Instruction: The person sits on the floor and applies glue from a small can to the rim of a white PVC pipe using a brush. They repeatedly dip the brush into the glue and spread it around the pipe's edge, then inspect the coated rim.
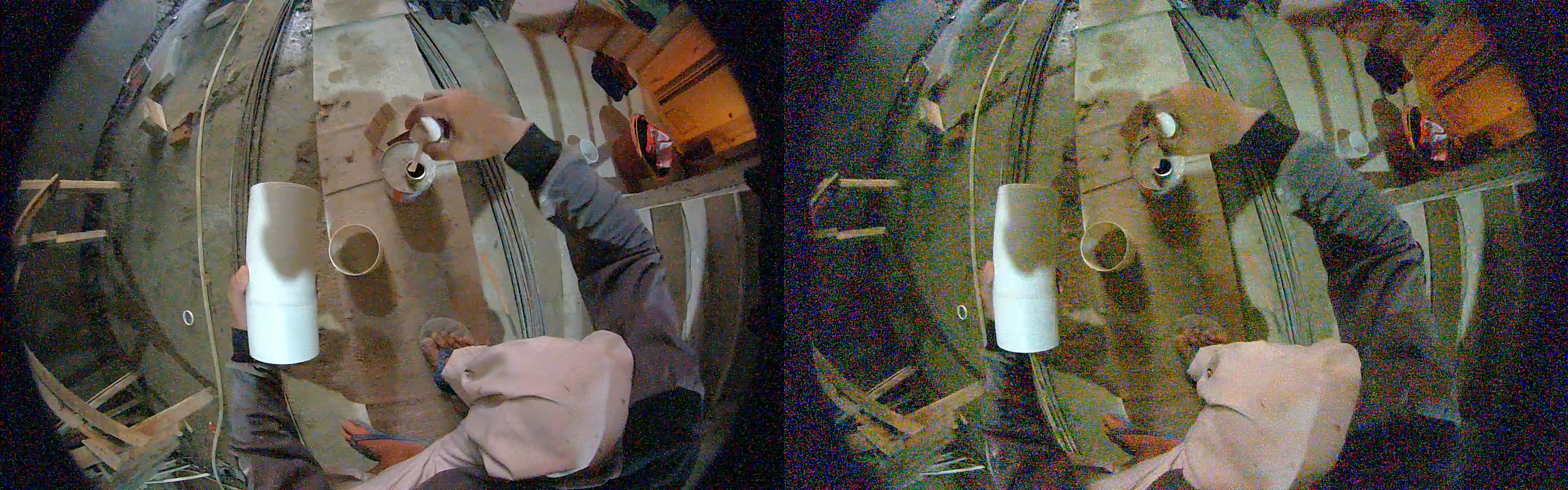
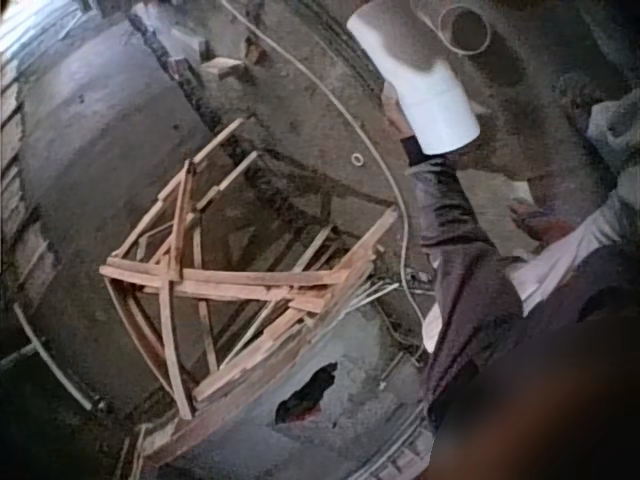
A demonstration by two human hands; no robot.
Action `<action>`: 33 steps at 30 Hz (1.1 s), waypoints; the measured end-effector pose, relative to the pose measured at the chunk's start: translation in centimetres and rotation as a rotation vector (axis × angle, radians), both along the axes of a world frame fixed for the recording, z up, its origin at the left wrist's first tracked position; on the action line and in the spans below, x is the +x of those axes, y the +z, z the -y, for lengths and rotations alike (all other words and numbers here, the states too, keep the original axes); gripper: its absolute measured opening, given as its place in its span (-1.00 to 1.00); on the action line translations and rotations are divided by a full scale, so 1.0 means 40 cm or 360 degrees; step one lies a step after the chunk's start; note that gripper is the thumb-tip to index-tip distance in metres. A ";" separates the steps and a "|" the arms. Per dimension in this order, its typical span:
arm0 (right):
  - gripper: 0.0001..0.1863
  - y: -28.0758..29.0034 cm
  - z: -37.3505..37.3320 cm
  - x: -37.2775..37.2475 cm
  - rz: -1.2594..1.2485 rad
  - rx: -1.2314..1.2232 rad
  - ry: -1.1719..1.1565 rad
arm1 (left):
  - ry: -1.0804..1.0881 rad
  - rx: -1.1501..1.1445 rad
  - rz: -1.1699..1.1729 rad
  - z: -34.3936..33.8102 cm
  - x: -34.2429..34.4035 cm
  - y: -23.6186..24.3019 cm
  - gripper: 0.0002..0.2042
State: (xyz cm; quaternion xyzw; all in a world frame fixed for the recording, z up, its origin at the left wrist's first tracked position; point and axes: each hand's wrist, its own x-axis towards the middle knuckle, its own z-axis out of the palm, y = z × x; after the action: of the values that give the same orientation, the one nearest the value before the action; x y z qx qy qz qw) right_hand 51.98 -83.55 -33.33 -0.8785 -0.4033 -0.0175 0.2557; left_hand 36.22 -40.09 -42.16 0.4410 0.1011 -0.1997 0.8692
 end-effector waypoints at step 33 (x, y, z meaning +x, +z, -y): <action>-0.59 -0.335 -0.015 -0.193 0.0029 -0.0084 -0.0623 | -0.0227 0.0099 -0.0106 0.036 -0.044 -0.037 -0.38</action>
State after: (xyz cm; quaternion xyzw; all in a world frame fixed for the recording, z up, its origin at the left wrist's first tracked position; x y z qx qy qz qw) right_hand 44.26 -82.93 -46.73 -0.9463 -0.2274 -0.0643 0.2205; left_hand 34.47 -41.51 -43.63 0.4669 0.1044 -0.2725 0.8348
